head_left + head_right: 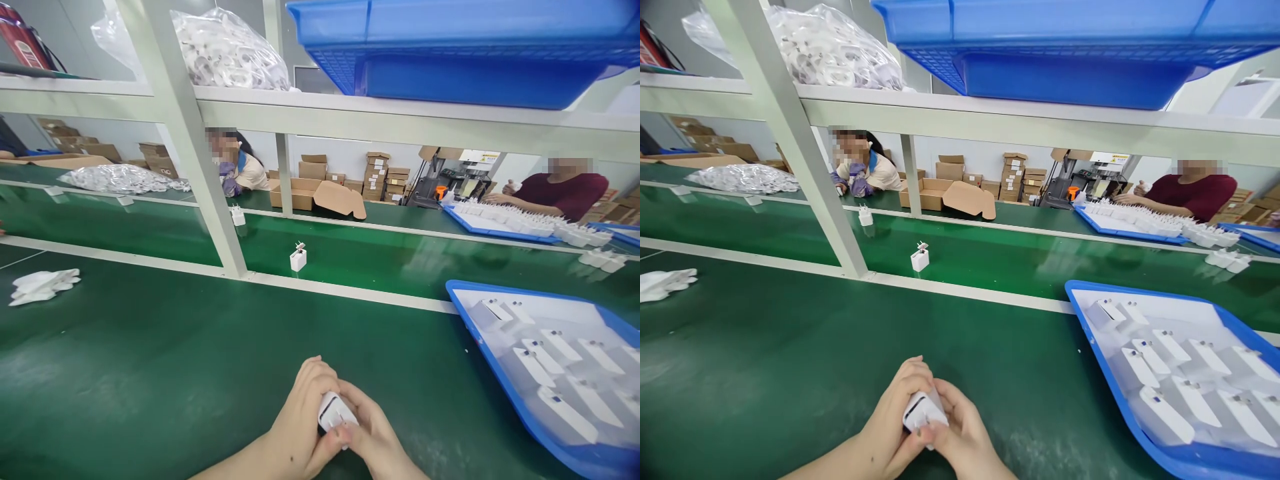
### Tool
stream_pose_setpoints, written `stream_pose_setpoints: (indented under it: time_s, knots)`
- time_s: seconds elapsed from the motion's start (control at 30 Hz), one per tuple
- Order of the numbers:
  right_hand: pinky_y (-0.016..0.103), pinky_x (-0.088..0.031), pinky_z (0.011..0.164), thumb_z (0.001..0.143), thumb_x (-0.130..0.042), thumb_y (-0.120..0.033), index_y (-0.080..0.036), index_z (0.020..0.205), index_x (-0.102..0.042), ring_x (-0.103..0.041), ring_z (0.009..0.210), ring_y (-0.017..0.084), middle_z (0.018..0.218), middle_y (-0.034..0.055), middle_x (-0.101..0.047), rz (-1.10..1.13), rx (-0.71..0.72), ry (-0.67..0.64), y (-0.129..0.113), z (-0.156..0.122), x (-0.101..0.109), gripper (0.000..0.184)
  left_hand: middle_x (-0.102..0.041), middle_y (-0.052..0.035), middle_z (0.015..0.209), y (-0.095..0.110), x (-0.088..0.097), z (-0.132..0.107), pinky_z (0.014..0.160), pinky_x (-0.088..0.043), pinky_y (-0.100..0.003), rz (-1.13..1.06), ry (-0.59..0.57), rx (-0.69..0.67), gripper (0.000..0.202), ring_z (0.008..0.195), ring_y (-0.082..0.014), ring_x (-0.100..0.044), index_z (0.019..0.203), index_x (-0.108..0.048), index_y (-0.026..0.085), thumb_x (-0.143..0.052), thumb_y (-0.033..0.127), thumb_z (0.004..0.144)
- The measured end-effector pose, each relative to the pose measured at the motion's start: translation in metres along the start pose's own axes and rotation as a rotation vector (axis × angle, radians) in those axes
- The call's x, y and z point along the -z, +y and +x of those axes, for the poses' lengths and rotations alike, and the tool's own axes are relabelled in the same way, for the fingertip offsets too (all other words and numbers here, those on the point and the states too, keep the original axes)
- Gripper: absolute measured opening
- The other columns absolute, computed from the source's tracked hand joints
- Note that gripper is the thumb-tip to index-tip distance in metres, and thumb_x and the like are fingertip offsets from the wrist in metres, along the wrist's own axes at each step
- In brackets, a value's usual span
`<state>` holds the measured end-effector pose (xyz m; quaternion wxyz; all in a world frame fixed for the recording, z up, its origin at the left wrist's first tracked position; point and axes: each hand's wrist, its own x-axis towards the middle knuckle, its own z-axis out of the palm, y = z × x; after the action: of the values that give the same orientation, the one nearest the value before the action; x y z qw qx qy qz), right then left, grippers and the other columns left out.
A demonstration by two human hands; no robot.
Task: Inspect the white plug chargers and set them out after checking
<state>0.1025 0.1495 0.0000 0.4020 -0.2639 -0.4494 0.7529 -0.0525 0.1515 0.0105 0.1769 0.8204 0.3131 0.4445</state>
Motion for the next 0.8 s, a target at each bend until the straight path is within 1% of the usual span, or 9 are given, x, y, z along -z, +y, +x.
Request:
stream_pose_setpoints:
  time_s: [0.1, 0.2, 0.3, 0.43, 0.5, 0.57, 0.63, 0.7, 0.8]
  knots:
    - [0.031, -0.045, 0.086, 0.065, -0.079, -0.054, -0.024, 0.111, -0.068, -0.061, 0.101, 0.025, 0.109, 0.0068, -0.07, 0.041, -0.007, 0.072, 0.007, -0.001, 0.002, 0.056, -0.046, -0.0033, 0.088, 0.001, -0.004, 0.0, 0.08, -0.044, -0.044, -0.034, 0.016, 0.028, 0.044, 0.08, -0.0222, -0.048, 0.106, -0.038, 0.023, -0.056, 0.057, 0.084]
    - [0.029, -0.045, 0.078, 0.064, -0.081, -0.051, -0.02, 0.103, -0.071, -0.061, 0.092, 0.024, 0.098, 0.0069, -0.071, 0.028, -0.027, 0.126, 0.007, -0.001, 0.004, 0.051, -0.043, -0.003, 0.089, 0.004, -0.008, 0.0, 0.069, -0.046, -0.037, -0.042, 0.006, 0.096, 0.05, 0.081, -0.022, -0.048, 0.103, -0.038, 0.023, -0.073, 0.032, 0.069]
    - [0.03, -0.045, 0.078, 0.064, -0.081, -0.047, -0.017, 0.098, -0.071, -0.061, 0.088, 0.024, 0.091, 0.0071, -0.071, 0.039, -0.039, 0.152, 0.001, 0.001, 0.004, 0.047, -0.046, -0.004, 0.095, 0.005, -0.005, 0.0, 0.072, -0.048, -0.035, -0.059, -0.049, 0.186, 0.053, 0.086, -0.0216, -0.051, 0.104, -0.039, 0.023, -0.069, 0.012, 0.062]
    - [0.035, -0.045, 0.088, 0.069, -0.078, -0.046, -0.014, 0.099, -0.07, -0.063, 0.092, 0.024, 0.094, 0.0083, -0.072, 0.161, -0.114, 0.277, -0.003, 0.008, 0.007, 0.045, -0.052, -0.0073, 0.117, -0.009, 0.001, 0.002, 0.092, -0.048, -0.04, -0.157, -0.134, 0.306, 0.056, 0.104, -0.0248, -0.054, 0.122, -0.043, 0.025, -0.068, 0.025, 0.072]
    - [0.038, -0.044, 0.091, 0.067, -0.078, -0.052, -0.012, 0.105, -0.066, -0.066, 0.09, 0.024, 0.092, 0.0106, -0.074, 0.274, -0.139, 0.359, -0.002, 0.013, 0.015, 0.056, -0.053, -0.0057, 0.128, -0.032, 0.002, 0.009, 0.103, -0.042, -0.04, -0.14, -0.027, 0.458, 0.044, 0.118, -0.0242, -0.051, 0.127, -0.045, 0.027, -0.056, 0.031, 0.084]
    - [0.039, -0.044, 0.093, 0.065, -0.077, -0.055, -0.011, 0.111, -0.061, -0.068, 0.086, 0.024, 0.088, 0.0117, -0.075, 0.353, -0.111, 0.429, -0.001, 0.019, 0.024, 0.065, -0.051, -0.0081, 0.132, -0.067, 0.005, 0.027, 0.108, -0.036, -0.045, -0.044, 0.122, 0.593, 0.042, 0.126, -0.0263, -0.047, 0.128, -0.045, 0.023, -0.055, 0.03, 0.087]
    - [0.038, -0.044, 0.095, 0.065, -0.077, -0.056, -0.013, 0.112, -0.058, -0.068, 0.09, 0.024, 0.089, 0.0109, -0.076, 0.375, -0.044, 0.479, -0.002, 0.023, 0.033, 0.067, -0.051, -0.0126, 0.131, -0.109, 0.011, 0.056, 0.104, -0.039, -0.051, 0.058, 0.247, 0.716, 0.046, 0.123, -0.0301, -0.048, 0.129, -0.044, 0.017, -0.059, 0.025, 0.086]
    - [0.036, -0.043, 0.096, 0.064, -0.078, -0.054, -0.016, 0.108, -0.059, -0.066, 0.099, 0.025, 0.095, 0.0099, -0.075, 0.362, 0.008, 0.495, -0.003, 0.025, 0.037, 0.061, -0.046, -0.0118, 0.137, -0.147, 0.02, 0.092, 0.102, -0.04, -0.055, 0.154, 0.328, 0.794, 0.046, 0.125, -0.0311, -0.046, 0.129, -0.046, 0.017, -0.062, 0.026, 0.087]
    - [0.031, -0.045, 0.088, 0.059, -0.083, -0.046, -0.016, 0.094, -0.064, -0.065, 0.098, 0.023, 0.092, 0.0078, -0.075, 0.322, 0.045, 0.476, -0.004, 0.028, 0.038, 0.05, -0.047, -0.0102, 0.137, -0.184, 0.03, 0.143, 0.1, -0.042, -0.054, 0.246, 0.36, 0.847, 0.041, 0.122, -0.0298, -0.048, 0.127, -0.051, 0.018, -0.062, 0.03, 0.089]
